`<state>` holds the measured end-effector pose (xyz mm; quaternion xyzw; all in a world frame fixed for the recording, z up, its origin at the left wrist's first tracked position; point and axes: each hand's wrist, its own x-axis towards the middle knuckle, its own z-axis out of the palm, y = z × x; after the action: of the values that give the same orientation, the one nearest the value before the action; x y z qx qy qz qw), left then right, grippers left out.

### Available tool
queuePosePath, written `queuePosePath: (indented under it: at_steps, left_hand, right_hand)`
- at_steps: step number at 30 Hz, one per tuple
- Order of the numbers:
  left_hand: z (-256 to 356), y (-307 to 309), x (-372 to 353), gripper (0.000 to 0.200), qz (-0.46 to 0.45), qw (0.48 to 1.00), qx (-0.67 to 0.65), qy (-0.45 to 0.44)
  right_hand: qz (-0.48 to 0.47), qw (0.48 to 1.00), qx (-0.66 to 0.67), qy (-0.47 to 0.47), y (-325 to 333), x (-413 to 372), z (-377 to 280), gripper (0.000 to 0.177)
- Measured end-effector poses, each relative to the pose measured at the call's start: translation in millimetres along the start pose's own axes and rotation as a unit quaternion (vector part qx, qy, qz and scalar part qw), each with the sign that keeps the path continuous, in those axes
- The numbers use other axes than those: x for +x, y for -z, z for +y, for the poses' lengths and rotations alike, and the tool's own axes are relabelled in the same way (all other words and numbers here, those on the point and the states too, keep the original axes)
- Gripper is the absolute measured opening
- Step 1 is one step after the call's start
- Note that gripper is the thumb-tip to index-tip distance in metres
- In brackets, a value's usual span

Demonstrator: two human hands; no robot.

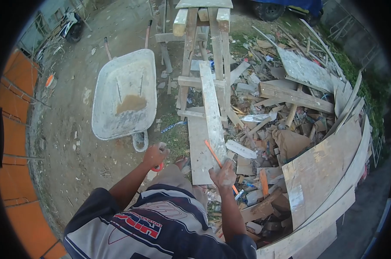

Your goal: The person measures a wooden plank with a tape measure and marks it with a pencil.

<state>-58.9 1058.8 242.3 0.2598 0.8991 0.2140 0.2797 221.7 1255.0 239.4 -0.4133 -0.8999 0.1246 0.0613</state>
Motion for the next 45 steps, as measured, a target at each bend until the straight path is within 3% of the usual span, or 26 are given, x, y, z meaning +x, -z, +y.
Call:
queuePosePath:
  at_steps: [4,6,7,8,10,11,12,14,17,18,19,20,22,23,24,26,27,32,34,35,38,40,41,42,43,45]
  left_hand:
    - [-10.4,-3.5,-5.4,0.041,0.037,0.998,-0.033,-0.023]
    - [-17.6,-3.2,-9.1,0.04,0.038,0.999,-0.01,-0.019]
    - [-18.8,-3.7,-10.8,0.04,0.031,0.999,0.004,-0.019]
    - [-18.5,-4.5,-11.2,0.04,0.024,0.999,0.019,-0.02]
    - [-18.6,-10.1,-11.4,0.039,0.014,1.0,0.015,-0.015]
    - [-20.1,-14.0,-13.1,0.039,0.007,1.0,0.01,-0.006]
    - [-20.9,-18.4,-16.0,0.039,0.005,1.0,0.009,-0.003]
    - [-22.4,-22.1,-17.1,0.039,0.0,1.0,-0.023,0.006]
    - [-8.6,-10.0,-27.2,0.037,0.009,0.998,-0.051,0.032]
    - [-13.5,-15.4,-30.0,0.037,0.006,0.998,-0.053,0.037]
    - [-19.1,-17.1,-25.4,0.037,0.023,0.998,-0.048,0.021]
    - [-26.1,-18.9,-27.6,0.036,0.035,0.999,-0.041,0.008]
    - [-30.8,-18.9,-30.3,0.036,0.027,0.999,-0.036,0.013]
    - [-30.7,-20.7,-30.5,0.036,0.021,0.999,-0.033,0.013]
    - [-30.5,-22.3,-28.4,0.036,0.014,0.999,-0.031,0.013]
    - [-33.0,-27.4,-30.7,0.037,0.005,0.999,-0.031,0.014]
    - [-33.4,-31.7,-35.5,0.037,-0.001,0.999,-0.03,0.015]
    - [-22.8,-30.3,-36.1,0.036,-0.001,0.996,-0.082,0.046]
    - [-27.8,-36.5,-34.5,0.035,0.002,0.997,-0.071,0.042]
    - [-31.7,-39.8,-36.0,0.035,0.002,0.998,-0.057,0.039]
    - [-41.0,-48.7,-35.2,0.037,0.025,0.998,-0.05,-0.006]
    - [-34.5,-45.7,-33.3,0.036,0.016,0.998,-0.059,-0.003]
    - [-32.1,-45.2,-37.0,0.035,0.006,0.997,-0.07,0.007]
    - [-31.4,-46.2,-41.7,0.035,0.006,0.998,-0.068,0.006]
    - [-30.2,-44.3,-44.3,0.036,0.007,0.998,-0.064,0.0]
    - [-20.8,-31.5,-21.7,0.038,0.029,0.997,-0.066,-0.011]
  right_hand:
    - [0.027,0.996,0.074,-0.034,6.1,-15.4,-0.2,0.089]
    - [0.321,0.935,0.028,0.145,1.4,-14.7,3.9,0.084]
    - [0.351,0.921,0.048,0.165,17.5,-6.0,-5.4,0.079]
    - [0.349,0.922,0.047,0.162,-0.5,-7.8,5.1,0.079]
    - [0.217,0.97,0.016,0.109,-29.7,-5.2,17.9,0.079]
    - [0.105,0.988,0.113,0.032,-25.0,-3.2,20.7,0.079]
    - [0.102,0.988,0.112,0.033,-21.6,-6.2,21.8,0.079]
    - [-0.044,0.998,0.032,-0.013,-15.0,-12.9,20.5,0.08]
    - [-0.002,0.997,0.07,0.02,22.9,-17.1,-1.1,0.084]
    - [0.023,0.995,0.097,0.029,26.1,-16.1,-2.4,0.085]
    - [0.122,0.981,0.106,0.106,21.8,-14.7,2.0,0.082]
    - [0.116,0.982,0.107,0.108,20.4,-11.1,2.8,0.082]
    - [0.348,0.909,0.037,0.226,30.9,3.7,-5.2,0.081]
    - [0.261,0.95,0.059,0.163,34.5,0.5,-6.7,0.087]
    - [0.258,0.952,0.057,0.157,25.5,0.7,1.5,0.087]
    - [0.09,0.991,-0.012,0.096,-1.0,0.5,24.1,0.094]
    - [-0.119,0.991,-0.006,-0.063,17.6,4.1,10.2,0.087]
    - [-0.072,0.995,0.052,-0.049,50.5,-6.0,-0.8,0.087]
    - [0.112,0.982,0.141,0.062,52.8,2.8,-0.5,0.089]
    - [0.224,0.958,0.108,0.14,50.1,8.9,3.7,0.087]
    - [0.264,0.947,0.127,0.133,60.2,21.6,-3.0,0.09]
    - [0.224,0.956,0.144,0.119,31.0,19.4,15.3,0.096]
    - [0.029,0.998,0.059,0.025,21.7,15.4,21.8,0.097]
    - [-0.168,0.983,-0.029,-0.07,22.1,13.5,20.6,0.099]
    - [-0.214,0.972,-0.013,-0.097,23.8,10.0,18.0,0.099]
    - [-0.152,0.986,-0.007,-0.062,31.6,14.3,7.0,0.095]
